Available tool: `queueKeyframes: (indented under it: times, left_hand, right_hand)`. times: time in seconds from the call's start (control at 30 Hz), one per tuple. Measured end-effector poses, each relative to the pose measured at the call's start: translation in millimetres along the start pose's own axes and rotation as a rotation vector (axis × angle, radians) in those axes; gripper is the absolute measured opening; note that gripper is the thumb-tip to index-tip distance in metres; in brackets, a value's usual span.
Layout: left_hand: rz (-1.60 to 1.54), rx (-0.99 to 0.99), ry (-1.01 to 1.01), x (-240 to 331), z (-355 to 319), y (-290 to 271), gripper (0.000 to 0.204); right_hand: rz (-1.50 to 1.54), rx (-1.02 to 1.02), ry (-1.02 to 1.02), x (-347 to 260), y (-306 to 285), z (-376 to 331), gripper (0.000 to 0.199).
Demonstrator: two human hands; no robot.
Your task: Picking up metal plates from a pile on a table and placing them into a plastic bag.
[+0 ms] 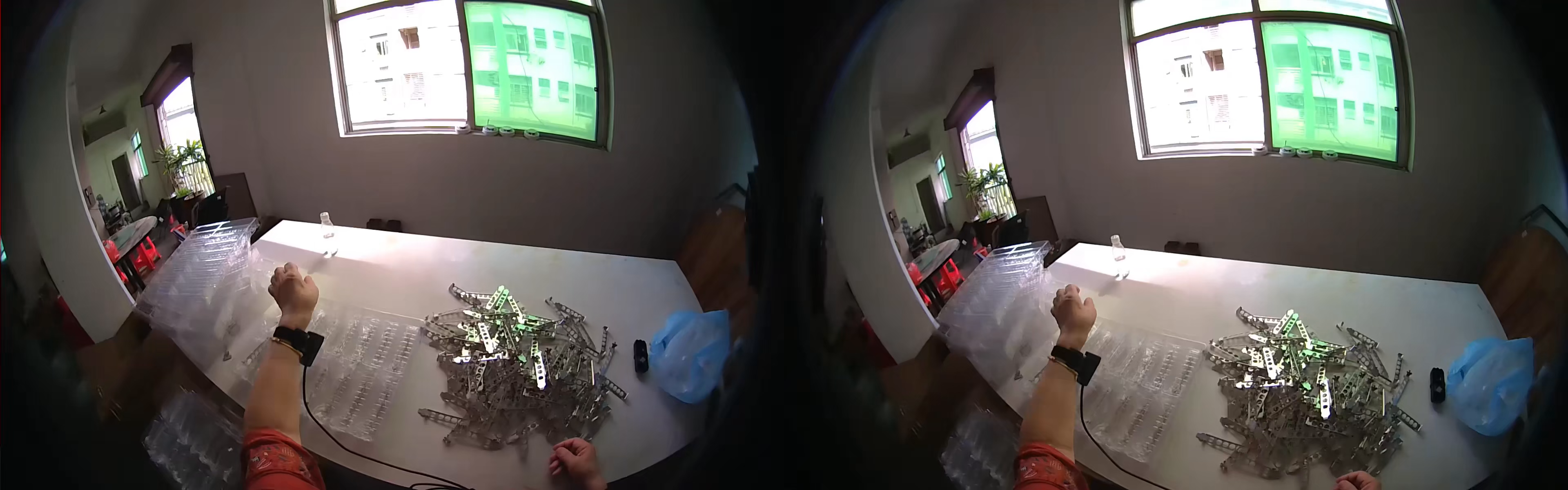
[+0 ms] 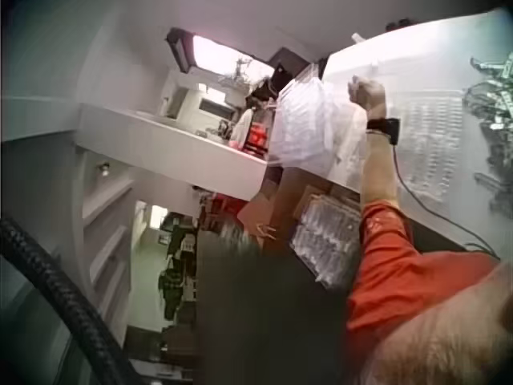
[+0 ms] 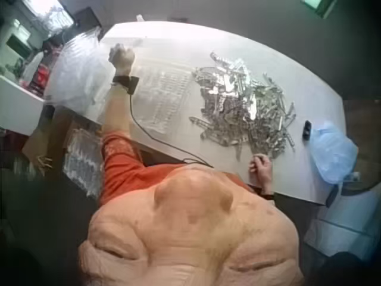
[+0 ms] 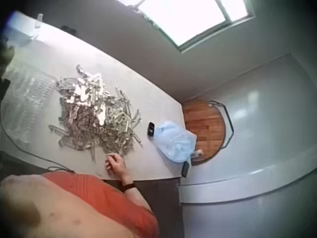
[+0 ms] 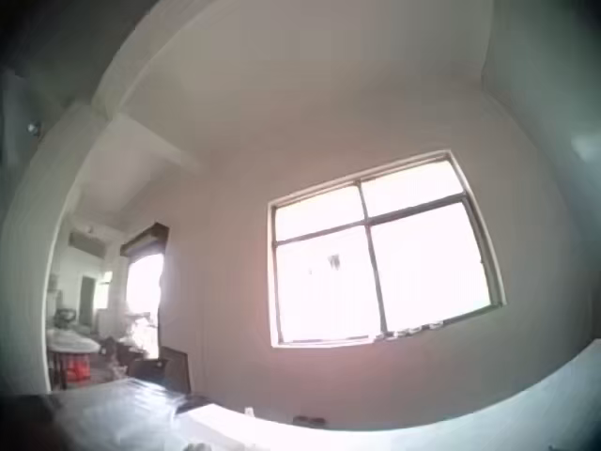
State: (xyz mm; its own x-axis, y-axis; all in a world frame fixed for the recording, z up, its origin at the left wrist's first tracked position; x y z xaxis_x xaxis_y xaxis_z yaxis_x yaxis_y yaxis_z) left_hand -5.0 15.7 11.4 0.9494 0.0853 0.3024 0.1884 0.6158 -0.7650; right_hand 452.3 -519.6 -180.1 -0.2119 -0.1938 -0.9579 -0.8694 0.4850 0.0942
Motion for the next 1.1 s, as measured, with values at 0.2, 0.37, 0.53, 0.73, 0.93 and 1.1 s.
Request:
queueKeyframes:
  times: [0.2,0.37,0.53,0.73,0.93,1.1]
  left_hand:
    - [-0.414,0.37,0.406,62,-55,-116,0.029]
    - [-0.911,0.262,0.589,88,-125,-220,0.022]
    - [-1.064,0.315,0.862,92,-163,-267,0.028]
    - [-1.344,0.147,0.997,85,-192,-339,0.049]
    - [-1.412,0.116,0.907,93,-214,-361,0.059]
    - [-1.401,0.097,0.917,102,-214,-382,0.058]
  right_hand:
    - [0.06,0.043,0.063,-20,16,-17,0.009]
    - [0.078,0.042,0.056,-30,21,-20,0.013]
    - [0.041,0.045,0.058,-28,15,-18,0.019]
    - [0.039,0.003,0.053,-32,20,-16,0.019]
    - [0.017,0.02,0.047,-26,14,-15,0.019]
    - [0.017,-0.008,0.054,-21,8,-11,0.019]
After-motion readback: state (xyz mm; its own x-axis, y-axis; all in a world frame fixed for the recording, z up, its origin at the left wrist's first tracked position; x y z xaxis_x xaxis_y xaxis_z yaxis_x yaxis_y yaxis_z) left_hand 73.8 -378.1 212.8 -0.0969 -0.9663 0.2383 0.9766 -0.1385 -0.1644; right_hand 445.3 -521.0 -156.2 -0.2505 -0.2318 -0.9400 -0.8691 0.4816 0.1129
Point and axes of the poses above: each hand's wrist, its own z-axis towards the middle knuckle, its own y-axis out of the palm, x = y × z, the point moved 2 cm from there along z, towards the middle knuckle, and after that the axes turned 7 degrees about z, right-handed, at the moved point
